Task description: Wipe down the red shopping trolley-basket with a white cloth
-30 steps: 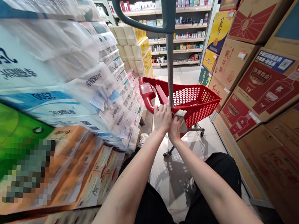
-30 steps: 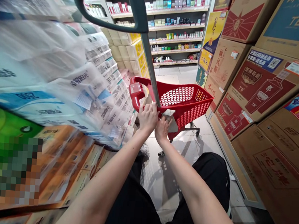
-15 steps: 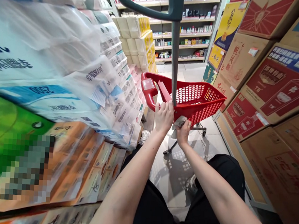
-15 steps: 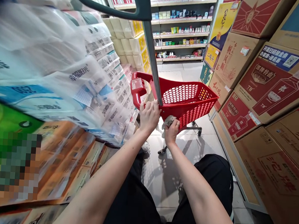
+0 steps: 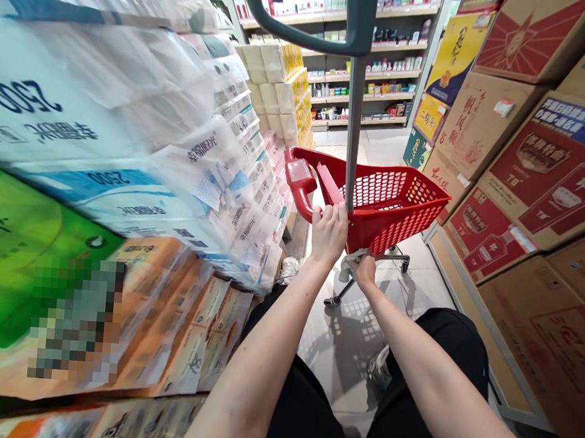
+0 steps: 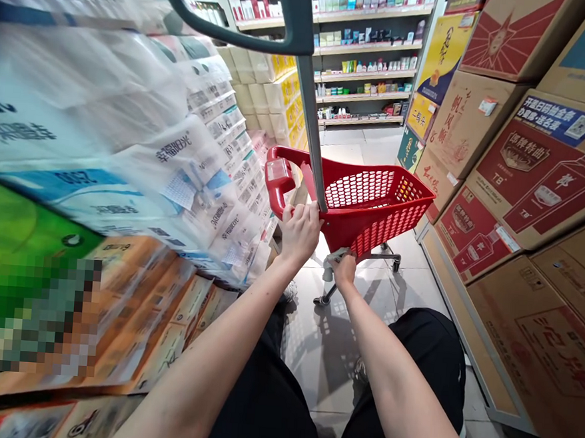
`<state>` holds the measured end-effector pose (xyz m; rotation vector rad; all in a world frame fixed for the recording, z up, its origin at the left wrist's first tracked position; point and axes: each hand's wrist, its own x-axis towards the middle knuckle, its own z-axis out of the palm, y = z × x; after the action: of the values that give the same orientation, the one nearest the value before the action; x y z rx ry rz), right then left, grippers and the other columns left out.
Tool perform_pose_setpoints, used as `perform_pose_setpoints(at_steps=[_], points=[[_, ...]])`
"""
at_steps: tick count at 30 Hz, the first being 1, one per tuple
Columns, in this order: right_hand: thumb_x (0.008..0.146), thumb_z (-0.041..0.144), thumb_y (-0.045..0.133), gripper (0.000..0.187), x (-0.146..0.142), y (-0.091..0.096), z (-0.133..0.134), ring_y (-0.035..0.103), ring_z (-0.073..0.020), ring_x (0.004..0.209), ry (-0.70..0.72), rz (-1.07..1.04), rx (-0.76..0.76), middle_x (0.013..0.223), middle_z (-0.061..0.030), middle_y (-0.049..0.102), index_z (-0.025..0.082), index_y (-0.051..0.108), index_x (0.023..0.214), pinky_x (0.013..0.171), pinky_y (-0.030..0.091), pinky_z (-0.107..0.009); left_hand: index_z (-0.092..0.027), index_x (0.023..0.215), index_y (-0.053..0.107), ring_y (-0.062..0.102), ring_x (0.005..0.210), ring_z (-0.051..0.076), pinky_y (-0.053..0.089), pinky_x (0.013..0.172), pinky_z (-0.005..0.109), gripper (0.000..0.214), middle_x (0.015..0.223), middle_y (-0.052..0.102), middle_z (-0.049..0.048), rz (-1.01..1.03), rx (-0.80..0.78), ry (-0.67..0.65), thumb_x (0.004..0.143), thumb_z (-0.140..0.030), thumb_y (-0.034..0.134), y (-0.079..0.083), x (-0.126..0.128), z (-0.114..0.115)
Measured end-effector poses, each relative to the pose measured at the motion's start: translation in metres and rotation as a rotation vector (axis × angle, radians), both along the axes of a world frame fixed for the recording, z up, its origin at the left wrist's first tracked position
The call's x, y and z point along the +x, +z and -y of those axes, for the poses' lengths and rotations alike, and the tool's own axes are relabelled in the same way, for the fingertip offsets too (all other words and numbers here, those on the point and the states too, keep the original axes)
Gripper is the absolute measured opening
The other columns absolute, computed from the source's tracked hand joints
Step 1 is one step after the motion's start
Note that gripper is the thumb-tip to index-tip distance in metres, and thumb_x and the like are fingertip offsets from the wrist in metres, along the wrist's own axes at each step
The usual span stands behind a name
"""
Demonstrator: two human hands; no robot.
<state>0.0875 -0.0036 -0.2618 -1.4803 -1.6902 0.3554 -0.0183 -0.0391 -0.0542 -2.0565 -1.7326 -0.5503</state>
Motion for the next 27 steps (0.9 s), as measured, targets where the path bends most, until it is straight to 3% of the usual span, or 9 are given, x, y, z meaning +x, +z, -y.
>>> perform_pose_setpoints(at_steps=[3,6,8,11,16,19,22,27], points=[[0.074,0.035,0.060,0.031,0.001,0.032,-0.003,0.058,-0.0248,0.087,-0.094,-0.097,0.005,0.092,-0.0103,0.058,0.015,0.051,0.096,0.076,0.049,-0.038,-0.007,0.130,0.041,0.051,0.104,0.029,0.026,0.103,0.047,0.042,0.105,0.060,0.0159,-0.004,0.007,0.002,0.092,-0.023,0.032,-0.001,0.000,-0.001],[0.075,0.033,0.060,0.031,-0.003,0.072,-0.010,0.055,-0.0250,0.097,-0.043,-0.124,0.090,0.103,-0.0121,0.055,0.017,0.049,0.099,0.083,0.047,-0.037,-0.007,0.129,0.041,0.051,0.104,0.029,0.025,0.103,0.047,0.042,0.107,0.060,0.0167,0.001,0.003,-0.011,0.092,-0.023,0.031,-0.001,-0.003,-0.006],[0.075,0.033,0.060,0.033,-0.005,0.083,-0.015,0.055,-0.0249,0.098,-0.024,-0.106,0.103,0.105,-0.0121,0.054,0.017,0.049,0.101,0.083,0.047,-0.036,-0.007,0.128,0.043,0.051,0.104,0.029,0.025,0.103,0.047,0.041,0.106,0.061,0.0168,-0.001,0.001,-0.019,0.092,-0.022,0.031,-0.001,-0.006,-0.009],[0.072,0.034,0.062,0.036,-0.003,0.066,-0.018,0.056,-0.0254,0.097,-0.041,-0.091,0.040,0.103,-0.0126,0.057,0.016,0.051,0.100,0.082,0.048,-0.037,-0.009,0.126,0.045,0.053,0.102,0.028,0.026,0.102,0.046,0.040,0.102,0.062,0.0154,-0.019,0.005,-0.028,0.090,-0.017,0.030,0.000,-0.009,-0.010],[0.068,0.036,0.062,0.019,0.011,0.001,-0.012,0.062,-0.0257,0.070,0.012,-0.063,-0.218,0.070,-0.0083,0.062,0.018,0.057,0.070,0.067,0.051,-0.040,-0.010,0.126,0.046,0.055,0.100,0.028,0.028,0.099,0.045,0.042,0.099,0.063,0.0150,-0.027,0.003,-0.041,0.087,-0.013,0.031,0.003,-0.008,-0.004],[0.068,0.037,0.062,0.021,0.021,-0.007,-0.014,0.061,-0.0244,0.068,0.033,-0.103,-0.196,0.070,-0.0075,0.063,0.017,0.058,0.072,0.065,0.051,-0.039,-0.010,0.124,0.048,0.056,0.099,0.027,0.030,0.095,0.043,0.040,0.097,0.064,0.0146,-0.029,-0.008,-0.052,0.087,-0.013,0.032,0.005,-0.007,-0.002],[0.069,0.041,0.062,0.032,0.032,0.023,-0.023,0.060,-0.0236,0.080,-0.007,-0.157,-0.067,0.085,-0.0088,0.063,0.015,0.059,0.087,0.073,0.050,-0.039,-0.012,0.120,0.052,0.057,0.095,0.026,0.033,0.090,0.042,0.038,0.094,0.065,0.0128,-0.030,-0.033,-0.064,0.087,-0.014,0.032,0.010,-0.012,-0.004],[0.082,0.044,0.055,0.035,0.046,0.110,-0.034,0.055,-0.0211,0.093,-0.025,-0.251,0.218,0.100,-0.0092,0.058,0.016,0.058,0.103,0.086,0.045,-0.035,-0.018,0.116,0.057,0.060,0.089,0.024,0.039,0.080,0.037,0.035,0.094,0.069,0.0087,-0.057,-0.098,-0.105,0.087,-0.018,0.037,0.021,-0.023,-0.008]])
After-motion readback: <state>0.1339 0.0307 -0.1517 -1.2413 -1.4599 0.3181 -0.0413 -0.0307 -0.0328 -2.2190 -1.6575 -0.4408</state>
